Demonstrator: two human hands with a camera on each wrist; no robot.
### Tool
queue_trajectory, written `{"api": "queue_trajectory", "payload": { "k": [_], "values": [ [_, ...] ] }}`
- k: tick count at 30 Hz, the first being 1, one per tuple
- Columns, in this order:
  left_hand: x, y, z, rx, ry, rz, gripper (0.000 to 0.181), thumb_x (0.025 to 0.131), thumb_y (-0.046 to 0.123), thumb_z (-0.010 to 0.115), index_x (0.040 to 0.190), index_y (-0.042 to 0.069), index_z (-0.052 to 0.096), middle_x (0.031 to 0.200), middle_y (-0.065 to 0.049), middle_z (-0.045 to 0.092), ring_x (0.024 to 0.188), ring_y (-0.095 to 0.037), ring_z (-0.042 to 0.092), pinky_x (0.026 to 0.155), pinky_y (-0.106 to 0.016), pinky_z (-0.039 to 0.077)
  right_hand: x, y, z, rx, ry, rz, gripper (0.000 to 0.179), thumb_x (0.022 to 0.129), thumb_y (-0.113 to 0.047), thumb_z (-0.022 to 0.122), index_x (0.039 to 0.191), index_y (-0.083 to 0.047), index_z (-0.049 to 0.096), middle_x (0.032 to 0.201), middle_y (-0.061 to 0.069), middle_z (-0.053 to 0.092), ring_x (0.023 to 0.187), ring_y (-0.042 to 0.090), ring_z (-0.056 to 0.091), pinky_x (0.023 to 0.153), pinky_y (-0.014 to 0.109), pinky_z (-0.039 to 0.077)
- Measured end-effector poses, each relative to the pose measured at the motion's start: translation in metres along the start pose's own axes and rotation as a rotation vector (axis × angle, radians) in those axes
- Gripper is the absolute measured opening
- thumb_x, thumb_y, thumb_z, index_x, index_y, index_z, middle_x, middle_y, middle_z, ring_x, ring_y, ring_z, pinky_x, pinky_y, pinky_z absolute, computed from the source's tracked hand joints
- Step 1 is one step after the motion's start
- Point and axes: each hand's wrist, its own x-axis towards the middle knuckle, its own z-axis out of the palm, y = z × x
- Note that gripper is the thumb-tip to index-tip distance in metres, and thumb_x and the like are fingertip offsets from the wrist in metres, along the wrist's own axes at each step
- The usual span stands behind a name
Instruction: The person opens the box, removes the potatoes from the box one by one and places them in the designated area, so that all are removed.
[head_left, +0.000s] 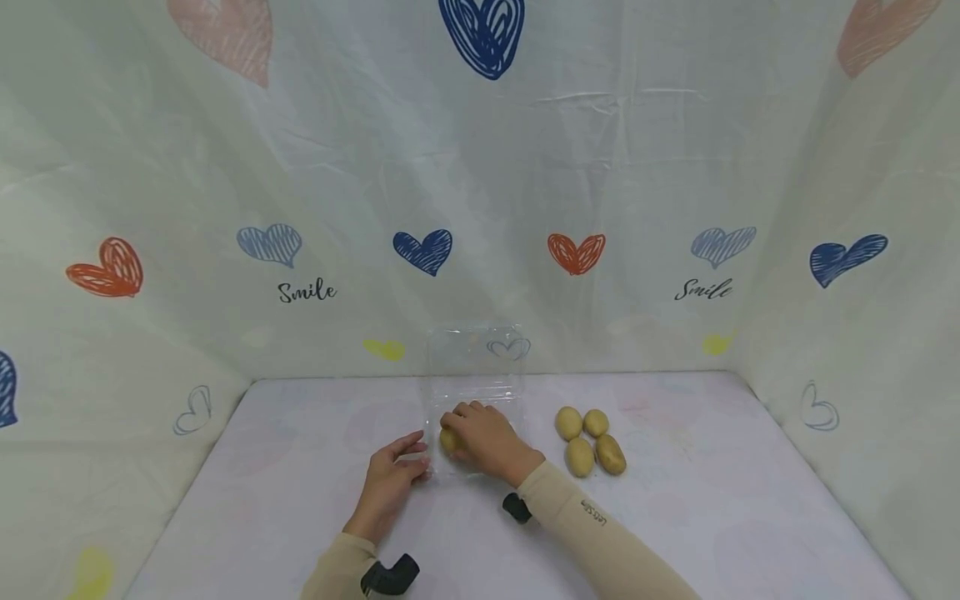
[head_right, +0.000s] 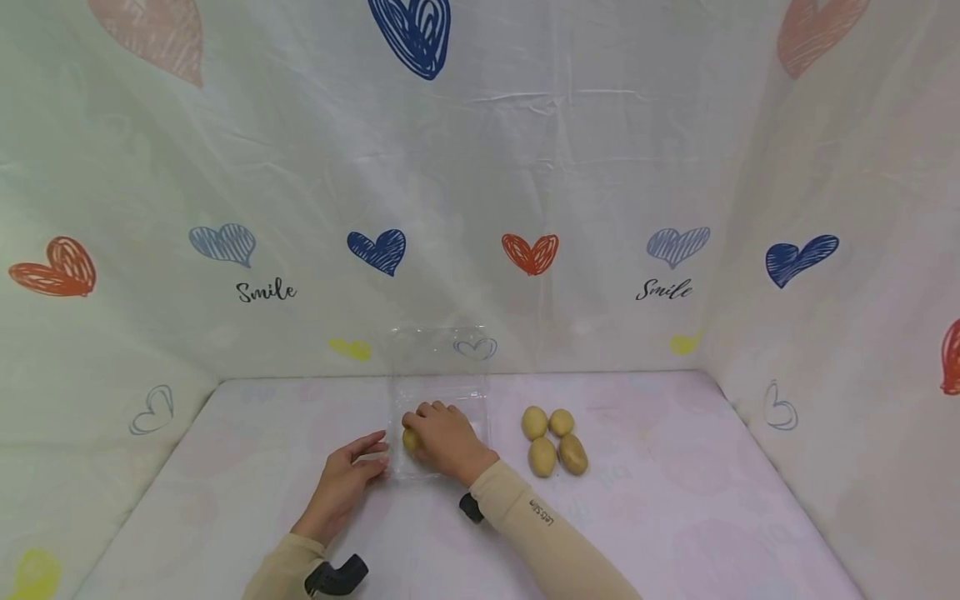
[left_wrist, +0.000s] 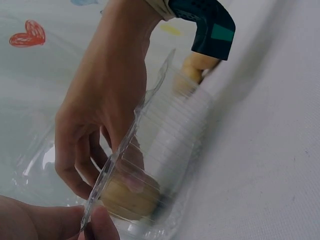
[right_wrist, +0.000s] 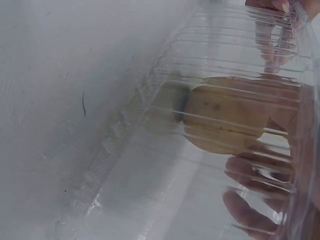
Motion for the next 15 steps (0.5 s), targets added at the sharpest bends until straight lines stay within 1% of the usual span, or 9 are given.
{"api": "queue_trajectory", "payload": {
  "k": [7,12,15],
  "values": [
    [0.0005,0.0001,-0.0001,-0.007,-0.005,-0.006,0.050,0.098,-0.010,0.064,0.146,-0.014,0.052,0.134,-0.029,0.059,0.085,-0.013,0.065,0.072,-0.023,0.059,-0.0023,0.0009,-0.0022,0.041,-0.016,0.009,0.043,0.090,-0.028,0.088,0.127,-0.018,0.071,0.122,0.001,0.071,0.109,0.021,0.066,0.093,0.037,0.059],
    [0.0003,0.0014,0.0001,-0.008,-0.014,-0.001,0.050,0.098,-0.010,0.063,0.146,-0.015,0.050,0.134,-0.030,0.057,0.086,-0.013,0.064,0.072,-0.023,0.059,-0.0039,0.0022,-0.0044,0.071,-0.014,0.011,0.042,0.089,-0.026,0.088,0.127,-0.017,0.071,0.122,0.001,0.071,0.108,0.022,0.067,0.090,0.036,0.060],
    [0.0001,0.0015,0.0002,-0.003,-0.009,-0.008,0.049,0.098,-0.010,0.063,0.146,-0.014,0.052,0.134,-0.029,0.058,0.086,-0.013,0.064,0.072,-0.022,0.059,-0.0046,0.0034,-0.0044,0.080,-0.012,0.003,0.043,0.089,-0.025,0.088,0.127,-0.017,0.072,0.121,0.001,0.071,0.108,0.022,0.067,0.089,0.035,0.059]
  ]
}}
